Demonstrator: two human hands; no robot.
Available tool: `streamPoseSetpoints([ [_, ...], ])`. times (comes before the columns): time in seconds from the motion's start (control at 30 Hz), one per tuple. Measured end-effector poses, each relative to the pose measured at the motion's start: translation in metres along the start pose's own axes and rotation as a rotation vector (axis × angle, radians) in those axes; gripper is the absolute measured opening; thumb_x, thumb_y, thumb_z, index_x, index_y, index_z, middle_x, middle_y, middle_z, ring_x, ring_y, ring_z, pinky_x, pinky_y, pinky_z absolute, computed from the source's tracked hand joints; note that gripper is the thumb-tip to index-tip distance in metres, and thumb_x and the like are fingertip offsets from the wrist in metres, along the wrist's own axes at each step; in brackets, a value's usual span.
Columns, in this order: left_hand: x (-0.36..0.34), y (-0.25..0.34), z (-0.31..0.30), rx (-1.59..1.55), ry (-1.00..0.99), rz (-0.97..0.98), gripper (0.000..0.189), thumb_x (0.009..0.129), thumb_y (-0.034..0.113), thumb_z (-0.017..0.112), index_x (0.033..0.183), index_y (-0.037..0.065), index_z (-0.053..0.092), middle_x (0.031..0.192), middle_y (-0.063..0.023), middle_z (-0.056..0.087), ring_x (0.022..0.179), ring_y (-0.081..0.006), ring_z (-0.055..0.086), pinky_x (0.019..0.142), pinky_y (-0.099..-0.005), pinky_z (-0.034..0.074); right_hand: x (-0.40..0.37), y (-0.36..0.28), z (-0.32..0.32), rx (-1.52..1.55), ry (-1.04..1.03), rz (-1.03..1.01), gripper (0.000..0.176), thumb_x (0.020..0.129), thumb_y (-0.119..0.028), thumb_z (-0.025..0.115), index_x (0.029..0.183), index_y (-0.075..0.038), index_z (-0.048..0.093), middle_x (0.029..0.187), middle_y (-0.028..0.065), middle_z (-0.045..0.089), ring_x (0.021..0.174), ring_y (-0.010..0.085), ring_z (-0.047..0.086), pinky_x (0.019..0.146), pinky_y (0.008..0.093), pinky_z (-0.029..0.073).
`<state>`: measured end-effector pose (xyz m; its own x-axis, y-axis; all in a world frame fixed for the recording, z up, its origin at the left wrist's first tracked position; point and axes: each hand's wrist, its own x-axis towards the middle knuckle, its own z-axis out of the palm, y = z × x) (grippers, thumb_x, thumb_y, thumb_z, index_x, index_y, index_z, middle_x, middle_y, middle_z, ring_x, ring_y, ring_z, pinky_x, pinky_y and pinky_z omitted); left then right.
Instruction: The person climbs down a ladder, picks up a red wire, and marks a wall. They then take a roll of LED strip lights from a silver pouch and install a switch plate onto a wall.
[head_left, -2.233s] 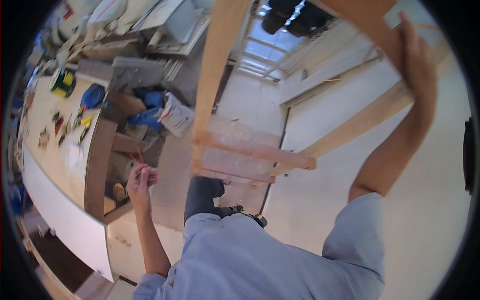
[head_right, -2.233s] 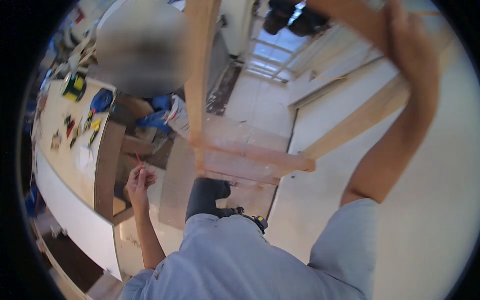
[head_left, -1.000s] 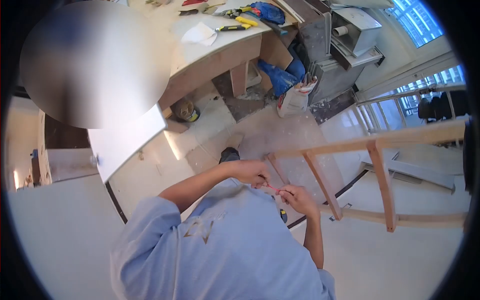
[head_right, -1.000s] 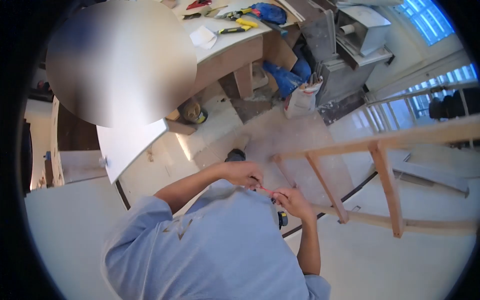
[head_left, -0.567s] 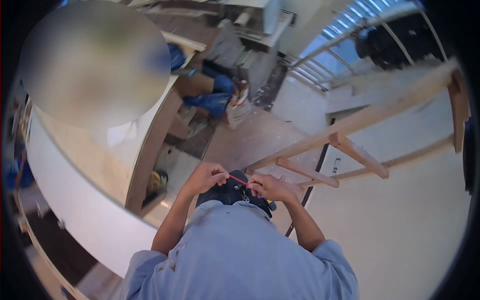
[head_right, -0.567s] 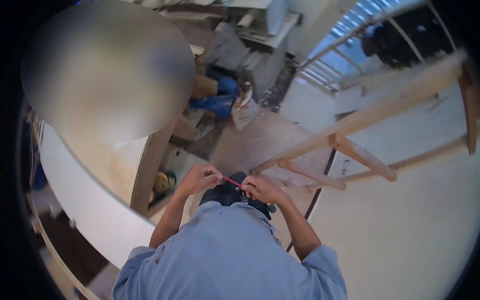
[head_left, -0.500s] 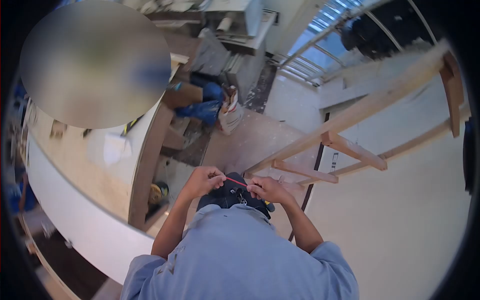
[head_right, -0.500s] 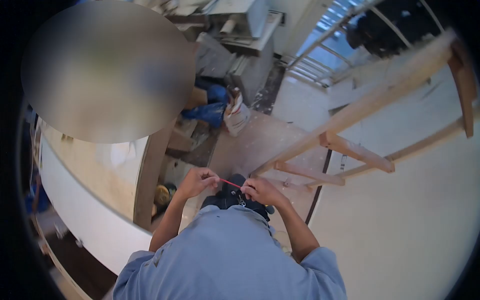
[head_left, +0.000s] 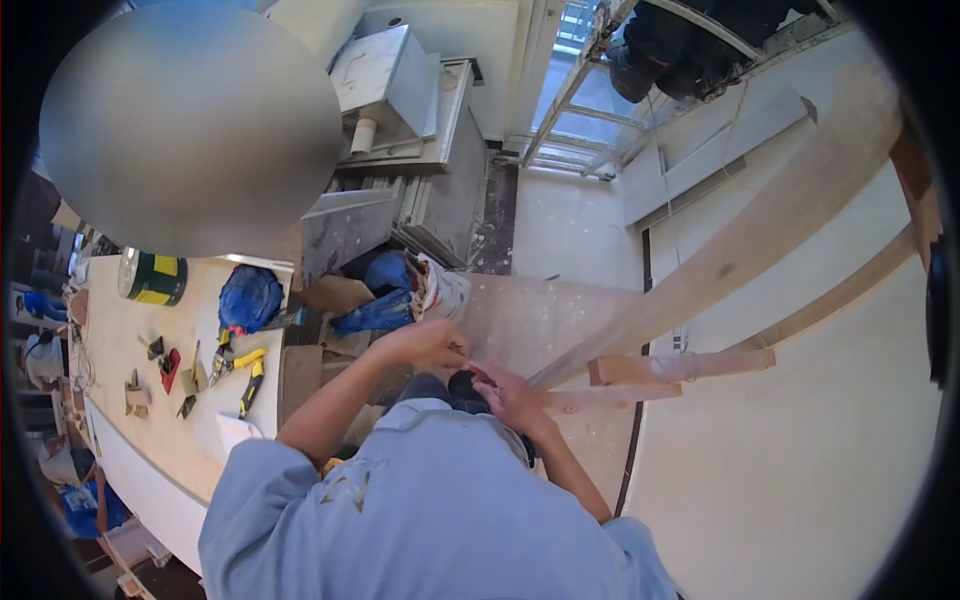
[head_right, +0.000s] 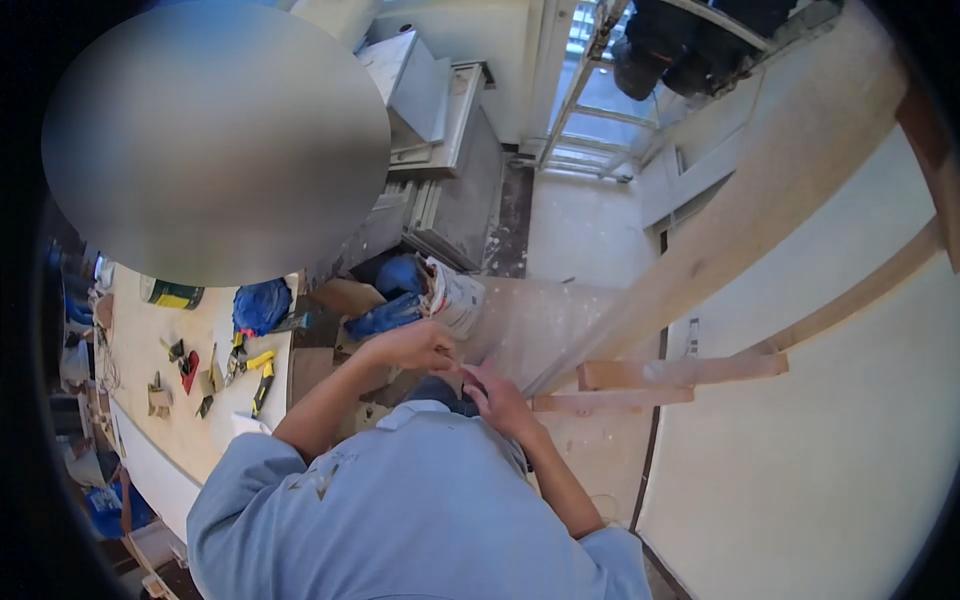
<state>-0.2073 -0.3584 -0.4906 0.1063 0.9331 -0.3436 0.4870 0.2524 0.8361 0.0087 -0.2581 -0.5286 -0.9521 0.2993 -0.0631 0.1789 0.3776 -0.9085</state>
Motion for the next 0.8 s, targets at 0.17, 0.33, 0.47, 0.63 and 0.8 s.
streamPoseSetpoints([
  [0.17,0.073,0.013,-0.017,-0.071,-0.148,-0.148,0.016,0.081,0.014,0.063,0.084,-0.001,0.068,0.069,-0.0057,0.067,0.063,-0.0141,0.064,0.058,-0.0259,0.049,0.015,0.008,-0.018,0.063,0.083,0.36,0.021,0.09,-0.016,0.061,0.104,-0.001,0.065,0.092,0.0143,0.065,0.081,0.0202,0.062,0.07,0.032,0.047],
  [0.33,0.114,0.022,-0.034,-0.409,-0.041,-0.064,0.017,0.081,0.014,0.069,0.09,0.0,0.072,0.071,-0.0055,0.069,0.062,-0.0112,0.062,0.055,-0.0257,0.049,0.037,0.026,-0.027,0.122,0.468,0.212,0.019,0.091,-0.018,0.059,0.098,-0.003,0.068,0.085,0.013,0.067,0.075,0.0229,0.063,0.068,0.0336,0.048],
  [0.47,0.146,0.026,-0.045,-0.507,-0.038,0.011,0.018,0.08,0.015,0.073,0.091,0.0,0.073,0.071,-0.0051,0.068,0.061,-0.0097,0.061,0.056,-0.0241,0.048,0.064,0.032,-0.04,0.307,0.597,0.261,0.019,0.096,-0.014,0.052,0.093,0.002,0.062,0.068,0.0037,0.059,0.067,0.0111,0.055,0.066,0.0257,0.045],
  [0.63,0.206,0.0,-0.051,-0.271,-0.095,0.178,0.017,0.079,0.017,0.074,0.086,0.001,0.074,0.07,-0.0065,0.067,0.059,-0.0104,0.06,0.055,-0.0251,0.048,0.085,0.045,-0.052,0.456,0.646,0.361,0.023,0.097,-0.017,0.049,0.095,0.002,0.062,0.059,0.0003,0.051,0.051,0.0066,0.047,0.049,0.023,0.037],
  [0.8,0.277,-0.007,-0.069,-0.209,-0.312,0.168,0.017,0.083,0.016,0.067,0.089,0.0,0.071,0.074,-0.0064,0.067,0.06,-0.0116,0.061,0.057,-0.0258,0.05,0.116,0.066,-0.078,0.55,0.775,0.509,0.024,0.097,-0.019,0.05,0.098,0.001,0.063,0.06,0.0006,0.053,0.052,0.0076,0.049,0.049,0.0239,0.04],
])
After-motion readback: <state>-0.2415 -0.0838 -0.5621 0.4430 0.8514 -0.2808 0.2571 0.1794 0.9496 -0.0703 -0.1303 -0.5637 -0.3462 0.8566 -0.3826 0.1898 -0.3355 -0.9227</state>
